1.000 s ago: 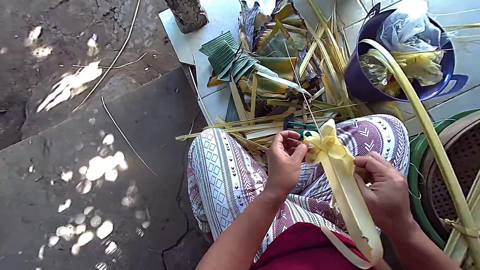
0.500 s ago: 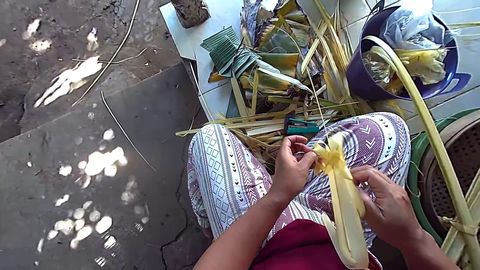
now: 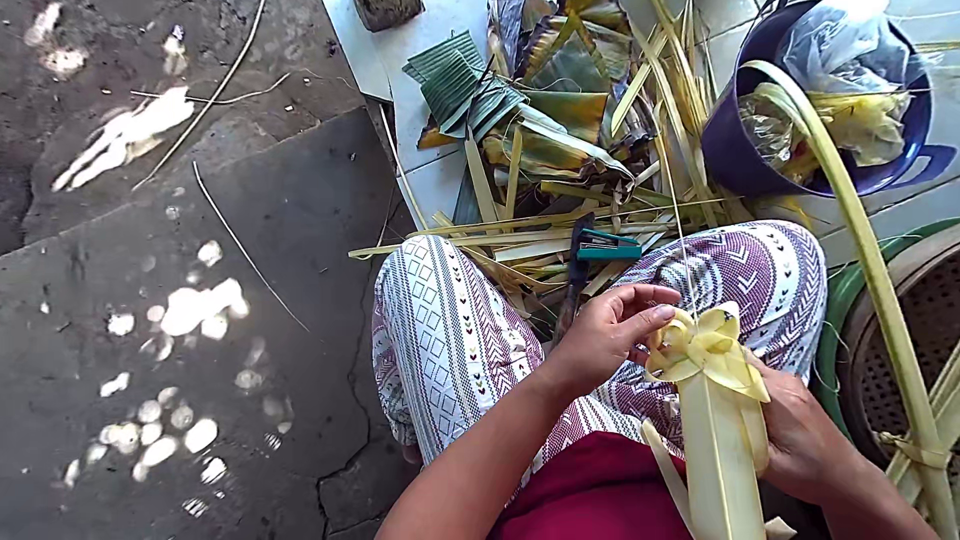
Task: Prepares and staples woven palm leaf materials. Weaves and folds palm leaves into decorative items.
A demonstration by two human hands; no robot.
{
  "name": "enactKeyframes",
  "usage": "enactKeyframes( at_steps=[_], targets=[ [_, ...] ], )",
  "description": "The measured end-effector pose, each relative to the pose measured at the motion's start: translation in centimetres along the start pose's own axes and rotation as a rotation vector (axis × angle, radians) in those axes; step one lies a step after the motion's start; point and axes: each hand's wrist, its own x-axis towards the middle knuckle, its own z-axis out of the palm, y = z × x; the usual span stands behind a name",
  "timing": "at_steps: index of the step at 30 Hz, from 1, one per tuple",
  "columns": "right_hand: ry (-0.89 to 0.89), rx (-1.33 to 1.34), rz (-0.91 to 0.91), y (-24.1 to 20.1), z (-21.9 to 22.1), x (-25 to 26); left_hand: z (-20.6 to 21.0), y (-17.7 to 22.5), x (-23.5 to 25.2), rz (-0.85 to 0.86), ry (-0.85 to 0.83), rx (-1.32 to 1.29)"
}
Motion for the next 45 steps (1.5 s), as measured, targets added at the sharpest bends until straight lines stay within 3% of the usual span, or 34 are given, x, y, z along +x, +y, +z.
enactKeyframes(
  at_steps=[12,18,22,25,30,32,36,40,45],
  targets=[
    [-0.089,-0.265,-0.178,0.2,-2.2,-0.1,-0.3,-0.4,0.1,0.086,0.135,0.017],
    [-0.121,-0.243,0.057,1.0,-4.6,0.2,-0.5,0.3,-0.1,0.159,0.137,0.004],
    [0.157,-0.058,0.244,1.5,-5.4,2.2,-0.6,0.9,-0.3,0.218,0.152,-0.005],
    [0.193,0.068,0.265,0.5,-5.0,4.1,-0.8,1.5,-0.7,0.266,0.171,-0.001],
    [0.135,0.031,0.260,-0.7,-3.7,6.2,-1.3,2.4,-1.4,0.311,0.199,-0.005],
    [0.211,-0.083,0.202,-1.1,-3.5,6.7,-1.6,2.5,-1.5,0.327,0.216,-0.004],
    [0.433,-0.490,-0.138,-1.8,-4.7,7.9,-1.8,2.8,-1.6,0.337,0.223,0.005],
    [0.148,-0.384,-0.414,-2.5,-4.7,10.8,-1.5,3.0,-1.3,0.339,0.203,0.019],
    [-0.180,-0.384,-0.510,-2.2,-5.4,14.3,-1.4,3.0,-1.3,0.348,0.172,-0.017]
  ],
)
